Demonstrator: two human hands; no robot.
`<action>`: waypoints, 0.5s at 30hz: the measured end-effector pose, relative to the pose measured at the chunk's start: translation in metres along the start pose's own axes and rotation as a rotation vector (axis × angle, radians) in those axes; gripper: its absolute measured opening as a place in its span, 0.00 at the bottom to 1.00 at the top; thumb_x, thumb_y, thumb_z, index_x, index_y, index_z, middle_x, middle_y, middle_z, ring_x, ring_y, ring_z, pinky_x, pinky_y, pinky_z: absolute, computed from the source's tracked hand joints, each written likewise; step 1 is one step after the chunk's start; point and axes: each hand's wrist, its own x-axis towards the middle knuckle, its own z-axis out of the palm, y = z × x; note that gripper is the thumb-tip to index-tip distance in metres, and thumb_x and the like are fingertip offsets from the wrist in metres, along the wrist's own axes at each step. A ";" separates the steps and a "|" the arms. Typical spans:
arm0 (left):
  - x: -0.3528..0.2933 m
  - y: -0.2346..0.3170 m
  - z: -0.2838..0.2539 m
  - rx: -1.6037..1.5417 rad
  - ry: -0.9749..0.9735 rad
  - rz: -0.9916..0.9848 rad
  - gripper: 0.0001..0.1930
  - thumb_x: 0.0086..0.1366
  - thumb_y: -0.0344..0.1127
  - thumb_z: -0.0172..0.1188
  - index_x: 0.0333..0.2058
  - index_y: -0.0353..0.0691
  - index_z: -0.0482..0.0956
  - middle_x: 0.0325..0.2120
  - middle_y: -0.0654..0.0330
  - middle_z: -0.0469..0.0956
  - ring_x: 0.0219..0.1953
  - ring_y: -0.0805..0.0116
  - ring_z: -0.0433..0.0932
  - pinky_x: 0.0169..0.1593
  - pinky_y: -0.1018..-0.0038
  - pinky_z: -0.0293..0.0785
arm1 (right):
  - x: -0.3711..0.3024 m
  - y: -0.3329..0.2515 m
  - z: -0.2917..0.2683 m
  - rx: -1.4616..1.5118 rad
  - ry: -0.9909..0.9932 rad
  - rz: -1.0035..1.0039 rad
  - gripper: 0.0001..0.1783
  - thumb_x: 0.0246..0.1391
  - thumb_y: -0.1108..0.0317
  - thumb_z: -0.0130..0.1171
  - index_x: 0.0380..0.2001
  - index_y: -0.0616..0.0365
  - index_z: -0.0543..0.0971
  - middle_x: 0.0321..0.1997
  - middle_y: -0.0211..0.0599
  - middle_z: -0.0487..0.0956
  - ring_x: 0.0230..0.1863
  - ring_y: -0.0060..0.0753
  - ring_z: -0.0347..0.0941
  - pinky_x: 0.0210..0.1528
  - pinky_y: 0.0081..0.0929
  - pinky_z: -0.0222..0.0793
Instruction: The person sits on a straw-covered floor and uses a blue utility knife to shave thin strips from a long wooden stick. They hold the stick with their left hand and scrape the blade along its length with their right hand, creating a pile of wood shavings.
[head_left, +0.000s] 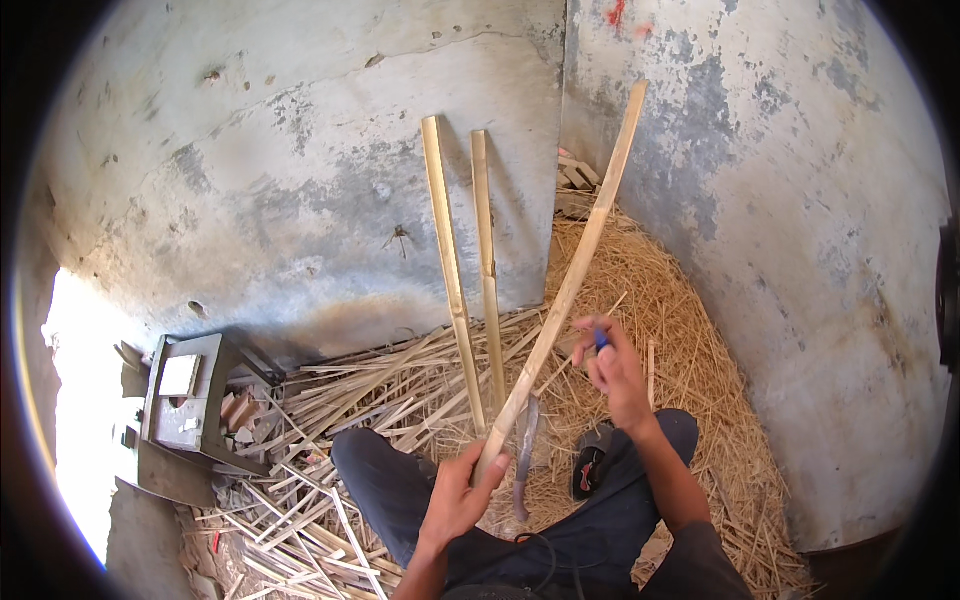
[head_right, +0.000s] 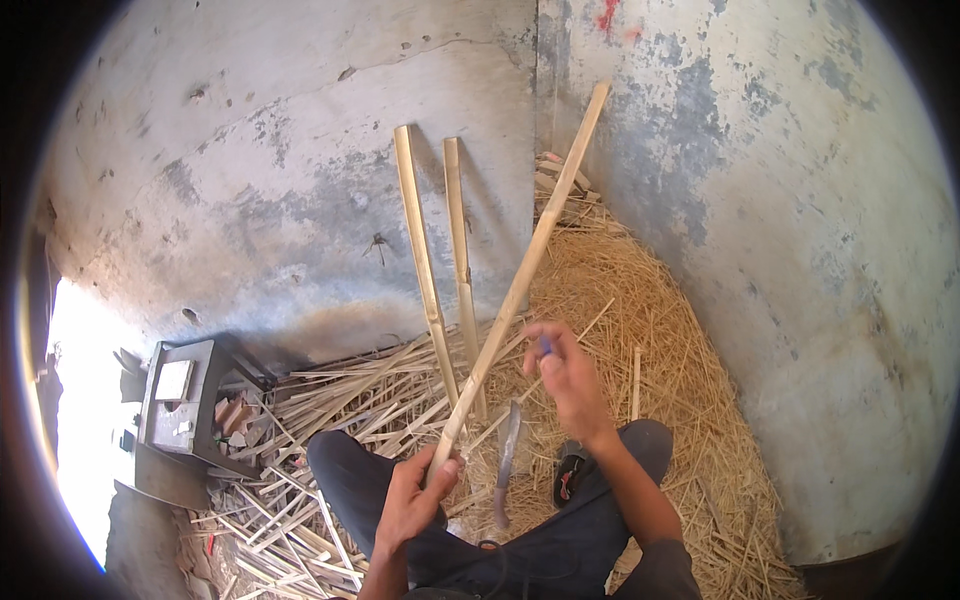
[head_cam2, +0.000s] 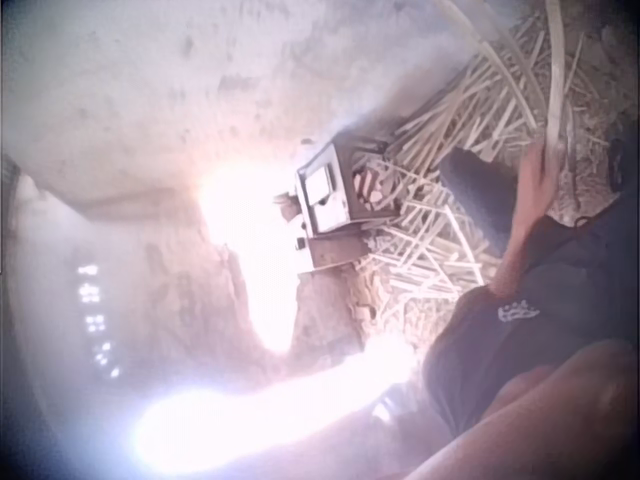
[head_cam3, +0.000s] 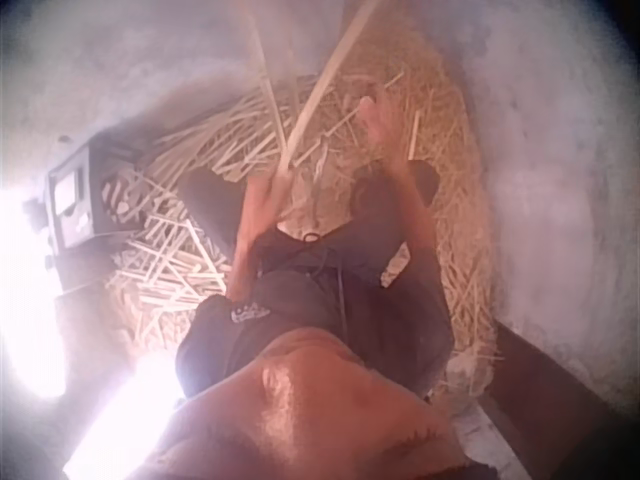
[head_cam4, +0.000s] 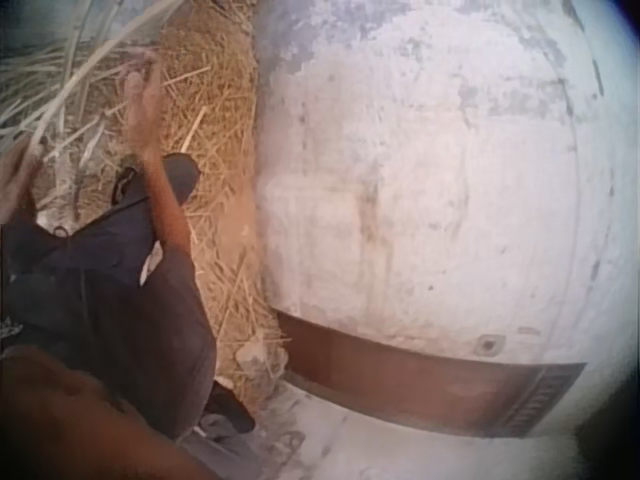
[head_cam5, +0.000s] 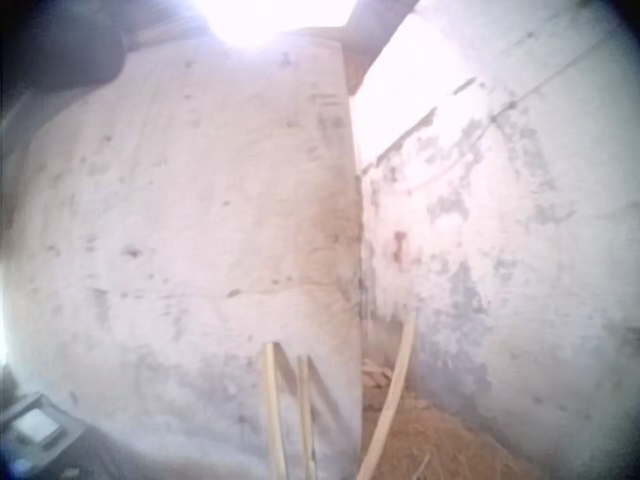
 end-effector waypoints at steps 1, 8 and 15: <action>0.004 0.002 -0.002 -0.048 -0.034 -0.006 0.16 0.80 0.43 0.56 0.45 0.33 0.81 0.22 0.69 0.70 0.25 0.81 0.64 0.29 0.77 0.61 | -0.008 0.000 0.001 -0.056 -0.042 -0.049 0.19 0.70 0.54 0.62 0.51 0.59 0.81 0.32 0.29 0.81 0.30 0.18 0.74 0.32 0.24 0.67; 0.016 0.012 0.003 -0.220 -0.088 0.039 0.20 0.84 0.49 0.50 0.45 0.35 0.76 0.25 0.73 0.62 0.27 0.81 0.59 0.29 0.78 0.57 | -0.036 -0.007 0.022 -0.654 -0.228 -0.439 0.20 0.62 0.51 0.71 0.43 0.57 0.84 0.33 0.36 0.83 0.28 0.38 0.83 0.29 0.33 0.76; 0.020 0.023 0.010 0.085 0.019 0.177 0.20 0.82 0.48 0.53 0.44 0.31 0.76 0.22 0.48 0.74 0.23 0.52 0.73 0.32 0.60 0.71 | -0.042 -0.012 0.028 -0.801 -0.219 -0.534 0.18 0.60 0.52 0.72 0.42 0.53 0.85 0.29 0.31 0.81 0.24 0.34 0.80 0.26 0.32 0.74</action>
